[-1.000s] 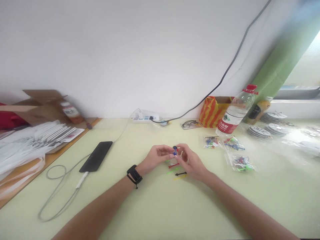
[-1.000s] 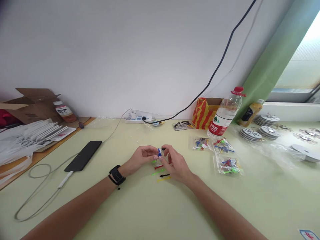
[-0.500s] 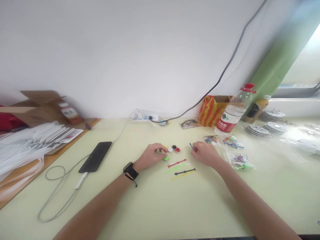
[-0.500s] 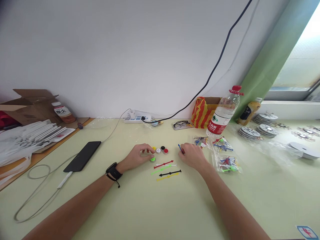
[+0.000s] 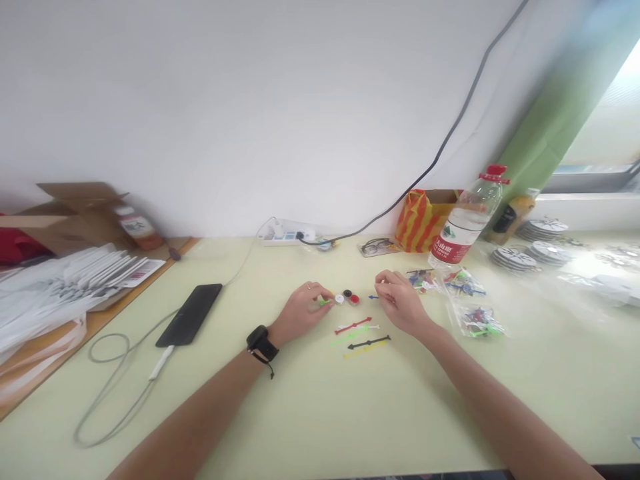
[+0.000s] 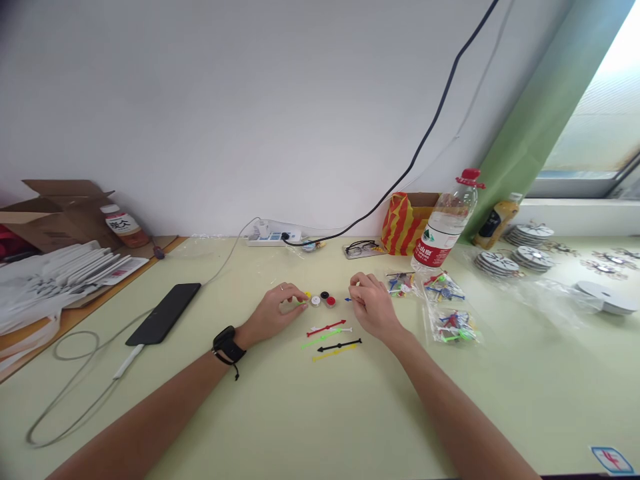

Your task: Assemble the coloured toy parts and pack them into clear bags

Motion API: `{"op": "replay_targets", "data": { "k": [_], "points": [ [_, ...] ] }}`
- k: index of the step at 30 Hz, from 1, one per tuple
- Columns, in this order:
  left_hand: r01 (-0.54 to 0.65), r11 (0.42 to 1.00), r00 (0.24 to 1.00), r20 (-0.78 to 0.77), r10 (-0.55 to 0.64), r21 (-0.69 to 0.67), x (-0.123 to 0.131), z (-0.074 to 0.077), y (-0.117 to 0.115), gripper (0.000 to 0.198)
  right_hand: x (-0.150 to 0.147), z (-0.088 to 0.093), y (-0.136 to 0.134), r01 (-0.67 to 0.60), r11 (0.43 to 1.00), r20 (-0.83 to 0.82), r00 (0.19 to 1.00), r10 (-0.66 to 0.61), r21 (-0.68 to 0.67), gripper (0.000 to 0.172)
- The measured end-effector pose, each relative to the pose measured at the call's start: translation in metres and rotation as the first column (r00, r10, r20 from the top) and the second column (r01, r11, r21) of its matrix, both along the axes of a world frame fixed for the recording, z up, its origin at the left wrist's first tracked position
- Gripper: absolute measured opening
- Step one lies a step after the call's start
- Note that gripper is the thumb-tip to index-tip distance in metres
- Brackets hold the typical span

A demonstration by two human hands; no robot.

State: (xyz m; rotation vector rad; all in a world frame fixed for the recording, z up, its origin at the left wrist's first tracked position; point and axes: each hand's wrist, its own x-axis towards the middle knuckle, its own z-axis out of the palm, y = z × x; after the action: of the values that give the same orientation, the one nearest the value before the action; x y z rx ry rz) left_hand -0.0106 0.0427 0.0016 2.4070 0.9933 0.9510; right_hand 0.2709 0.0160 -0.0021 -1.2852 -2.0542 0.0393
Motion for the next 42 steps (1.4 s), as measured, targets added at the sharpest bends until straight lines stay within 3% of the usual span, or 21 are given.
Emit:
{"op": "replay_targets", "data": {
  "k": [4,7,13,21,23,26,29,31,35,42],
  "points": [
    [0.171,0.985,0.980,-0.097,-0.173,-0.025,0.009,0.008,-0.019,0.016,0.001,-0.002,-0.001,-0.010,0.999,0.092,0.996,0.014,-0.044,0.027],
    [0.237,0.970,0.959,-0.145,-0.244,-0.063,0.013,0.009,-0.026,0.016,-0.001,-0.003,-0.001,-0.009,0.998,0.075,0.997,0.013,-0.057,0.028],
    [0.219,0.972,0.966,-0.123,-0.228,-0.083,0.011,0.003,-0.021,0.015,-0.007,-0.005,0.000,0.043,0.998,-0.101,0.994,-0.039,0.043,0.046],
    [0.171,0.983,0.970,-0.166,-0.180,-0.065,0.009,0.001,-0.017,0.016,-0.008,0.000,-0.007,0.153,0.985,-0.356,0.928,-0.115,0.082,0.047],
    [0.163,0.985,0.971,-0.168,-0.171,-0.056,0.010,0.002,-0.018,0.015,-0.007,0.005,-0.010,0.126,0.991,-0.372,0.923,-0.098,0.053,0.047],
    [0.170,0.984,0.970,-0.171,-0.175,-0.046,0.010,0.003,-0.018,0.015,-0.006,0.015,-0.014,-0.134,0.980,-0.297,0.951,0.086,-0.145,0.045],
    [0.177,0.984,0.961,-0.212,-0.179,-0.025,0.011,0.002,-0.017,0.019,-0.007,0.024,-0.019,-0.333,0.880,-0.174,0.941,0.289,-0.340,0.033],
    [0.170,0.985,0.954,-0.251,-0.162,0.008,0.011,0.000,-0.016,0.021,-0.010,0.026,-0.023,-0.353,0.865,-0.073,0.934,0.351,-0.358,0.040],
    [0.132,0.989,0.952,-0.287,-0.106,0.072,0.013,-0.004,-0.014,0.024,-0.016,0.026,-0.029,-0.320,0.898,0.050,0.935,0.351,-0.302,0.055],
    [0.000,0.985,0.976,-0.212,0.037,0.170,0.014,-0.004,-0.012,0.021,-0.025,0.007,-0.023,-0.226,0.954,0.041,0.970,0.238,-0.199,0.045]
  ]
}}
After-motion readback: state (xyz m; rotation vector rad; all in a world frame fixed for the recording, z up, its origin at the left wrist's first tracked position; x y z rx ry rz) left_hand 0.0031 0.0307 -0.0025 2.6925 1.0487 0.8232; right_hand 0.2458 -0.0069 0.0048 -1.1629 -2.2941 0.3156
